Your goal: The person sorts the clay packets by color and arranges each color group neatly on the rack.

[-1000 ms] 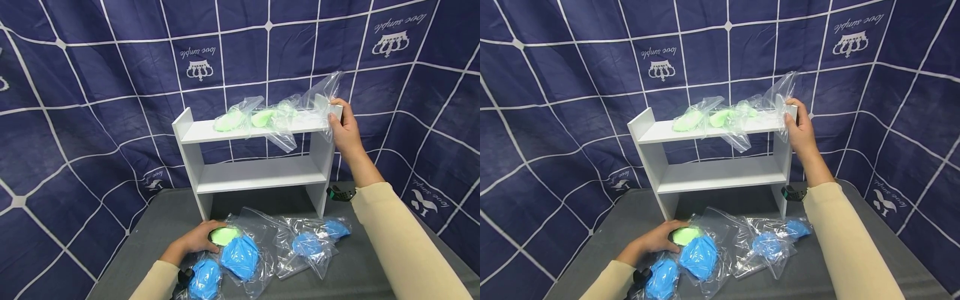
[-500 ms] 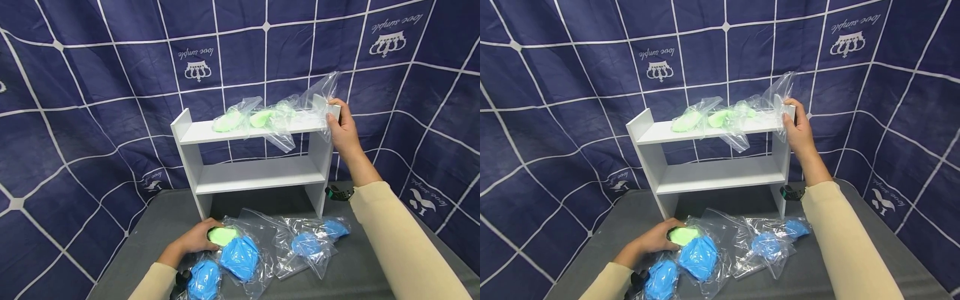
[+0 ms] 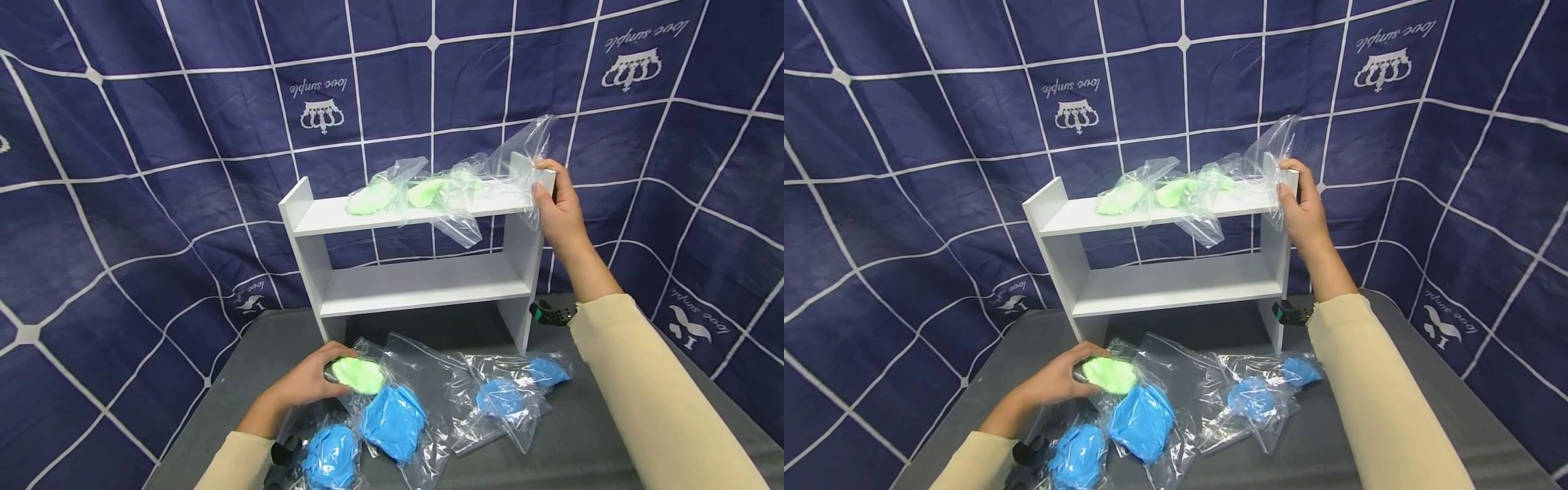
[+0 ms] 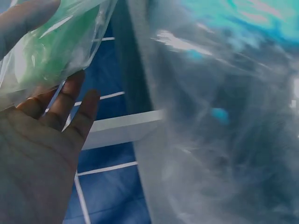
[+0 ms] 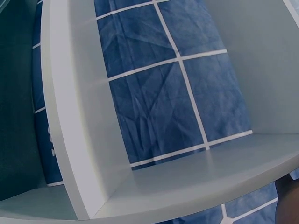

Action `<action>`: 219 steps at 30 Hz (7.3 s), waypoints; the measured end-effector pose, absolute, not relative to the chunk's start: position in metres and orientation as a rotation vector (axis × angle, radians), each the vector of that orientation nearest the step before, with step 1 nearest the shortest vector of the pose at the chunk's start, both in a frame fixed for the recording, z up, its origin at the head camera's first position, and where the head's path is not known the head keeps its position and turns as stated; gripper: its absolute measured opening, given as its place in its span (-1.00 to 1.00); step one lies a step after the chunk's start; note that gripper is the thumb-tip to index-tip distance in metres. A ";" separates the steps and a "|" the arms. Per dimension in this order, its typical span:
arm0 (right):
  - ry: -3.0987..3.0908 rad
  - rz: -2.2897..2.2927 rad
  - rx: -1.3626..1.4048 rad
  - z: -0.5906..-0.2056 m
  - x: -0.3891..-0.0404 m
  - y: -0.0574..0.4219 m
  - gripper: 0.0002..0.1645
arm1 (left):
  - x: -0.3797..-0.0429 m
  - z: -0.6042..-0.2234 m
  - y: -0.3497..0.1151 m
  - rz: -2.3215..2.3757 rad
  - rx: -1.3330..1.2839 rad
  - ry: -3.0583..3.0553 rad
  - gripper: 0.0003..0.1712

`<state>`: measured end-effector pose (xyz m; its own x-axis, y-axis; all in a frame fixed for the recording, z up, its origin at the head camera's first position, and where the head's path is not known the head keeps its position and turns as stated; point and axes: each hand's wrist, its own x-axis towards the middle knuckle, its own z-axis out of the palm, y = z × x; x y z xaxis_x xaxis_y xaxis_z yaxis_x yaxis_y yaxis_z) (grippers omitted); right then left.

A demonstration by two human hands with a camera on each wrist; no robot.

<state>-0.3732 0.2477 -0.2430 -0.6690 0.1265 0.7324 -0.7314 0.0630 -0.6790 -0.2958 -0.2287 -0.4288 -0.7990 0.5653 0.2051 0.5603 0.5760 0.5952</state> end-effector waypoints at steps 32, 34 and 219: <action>-1.680 1.718 0.586 -0.242 -0.370 0.246 -0.53 | -0.269 -0.331 -0.231 1.447 1.141 2.845 -0.33; -1.685 1.709 0.573 -0.241 -0.369 0.246 -0.53 | -0.265 -0.325 -0.229 1.502 1.147 2.796 -0.34; -1.988 1.523 0.573 -0.291 -0.330 0.272 -0.33 | -0.347 -0.214 -0.175 2.631 0.908 2.774 -0.28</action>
<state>-0.3300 0.2717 -0.2908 -0.7489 0.0030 0.6626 -0.6389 0.2618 -0.7233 -0.3472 -0.1746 -0.2139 -0.6142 -0.1968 0.7642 0.7528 0.1446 0.6422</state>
